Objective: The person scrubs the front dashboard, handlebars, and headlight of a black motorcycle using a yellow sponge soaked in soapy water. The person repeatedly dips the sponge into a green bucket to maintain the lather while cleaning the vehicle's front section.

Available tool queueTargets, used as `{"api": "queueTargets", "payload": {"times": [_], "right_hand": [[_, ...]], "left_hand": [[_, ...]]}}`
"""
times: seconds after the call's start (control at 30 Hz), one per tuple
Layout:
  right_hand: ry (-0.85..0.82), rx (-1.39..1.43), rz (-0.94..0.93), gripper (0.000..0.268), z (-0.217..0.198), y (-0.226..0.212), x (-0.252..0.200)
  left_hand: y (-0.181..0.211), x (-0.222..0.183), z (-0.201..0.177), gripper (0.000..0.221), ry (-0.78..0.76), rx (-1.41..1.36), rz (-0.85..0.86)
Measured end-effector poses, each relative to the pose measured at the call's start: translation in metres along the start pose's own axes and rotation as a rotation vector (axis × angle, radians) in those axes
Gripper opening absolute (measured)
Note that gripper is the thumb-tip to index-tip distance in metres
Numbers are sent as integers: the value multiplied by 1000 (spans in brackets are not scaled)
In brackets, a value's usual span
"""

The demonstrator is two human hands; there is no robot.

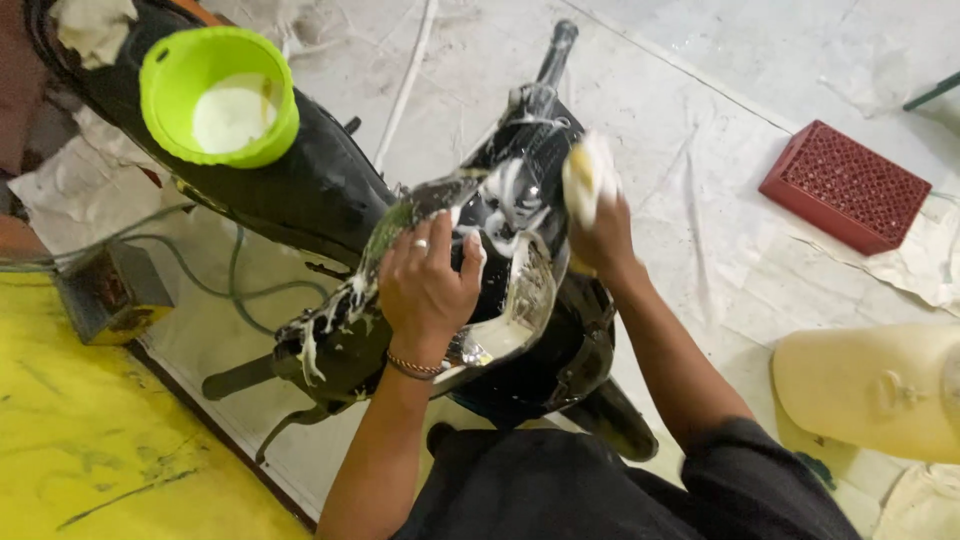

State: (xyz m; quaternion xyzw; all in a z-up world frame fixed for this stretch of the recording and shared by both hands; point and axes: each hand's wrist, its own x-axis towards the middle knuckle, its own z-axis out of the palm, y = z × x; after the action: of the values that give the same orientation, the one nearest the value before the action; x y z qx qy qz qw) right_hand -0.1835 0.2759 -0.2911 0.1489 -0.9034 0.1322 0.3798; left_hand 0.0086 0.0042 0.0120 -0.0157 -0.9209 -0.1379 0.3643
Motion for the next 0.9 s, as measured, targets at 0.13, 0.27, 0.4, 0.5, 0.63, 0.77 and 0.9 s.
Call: {"api": "queueTargets", "payload": {"times": [0.13,0.27,0.4,0.5,0.63,0.77,0.9], "right_hand": [[21,270,-154,36,-92,-78,71],[113,280,-402,38,-98,-94,74],[-19,172,-236,51,-84,-75,87],[-125,74,-60,65,-127,-85,92],[139,468,-531,30,-170,-99,131],[-176,390,130,33,-90,-27,132],[-386,-69,-141,70,-140,-85,109]], "left_hand": [[-2,-1,7,42,6,-10,1],[-6,-11,15,44,-5,9,-5],[-3,3,6,42,37,3,4],[-4,-4,8,43,34,-10,11],[-15,1,31,42,89,10,12],[-1,-1,7,44,47,12,-18],[-4,-7,11,44,28,10,-4]]}}
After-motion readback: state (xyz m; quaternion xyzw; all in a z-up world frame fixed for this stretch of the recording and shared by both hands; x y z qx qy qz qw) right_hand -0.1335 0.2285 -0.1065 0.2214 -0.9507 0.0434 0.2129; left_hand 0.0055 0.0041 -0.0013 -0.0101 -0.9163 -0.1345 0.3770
